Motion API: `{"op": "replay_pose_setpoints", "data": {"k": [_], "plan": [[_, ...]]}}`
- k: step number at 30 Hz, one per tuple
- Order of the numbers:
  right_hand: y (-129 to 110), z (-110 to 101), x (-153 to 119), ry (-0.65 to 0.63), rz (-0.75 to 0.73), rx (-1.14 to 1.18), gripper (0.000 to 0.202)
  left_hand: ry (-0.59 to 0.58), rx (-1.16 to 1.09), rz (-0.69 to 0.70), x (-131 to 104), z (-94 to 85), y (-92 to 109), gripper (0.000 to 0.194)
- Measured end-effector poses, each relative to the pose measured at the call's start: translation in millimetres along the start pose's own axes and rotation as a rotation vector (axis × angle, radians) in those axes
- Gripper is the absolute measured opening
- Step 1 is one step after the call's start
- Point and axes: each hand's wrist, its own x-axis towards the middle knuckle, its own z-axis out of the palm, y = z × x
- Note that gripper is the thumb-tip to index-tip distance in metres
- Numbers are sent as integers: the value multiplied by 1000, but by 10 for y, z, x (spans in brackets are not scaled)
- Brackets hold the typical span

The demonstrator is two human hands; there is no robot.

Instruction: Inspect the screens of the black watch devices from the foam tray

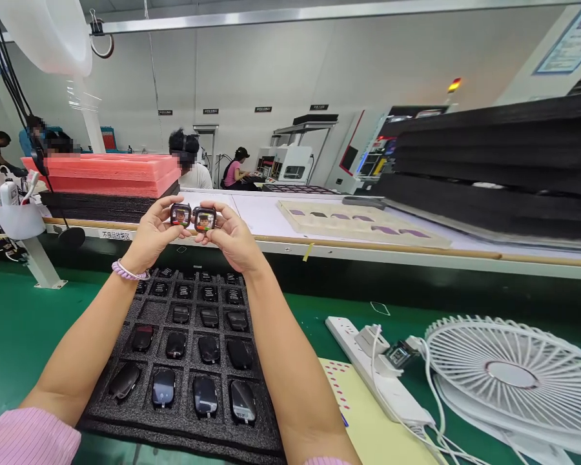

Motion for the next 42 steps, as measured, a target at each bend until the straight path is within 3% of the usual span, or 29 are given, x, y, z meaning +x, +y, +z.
{"op": "replay_pose_setpoints", "data": {"k": [42], "plan": [[-18,-34,-61,-16,9,-81,46,23,21,-23,-35,50,51,39]]}}
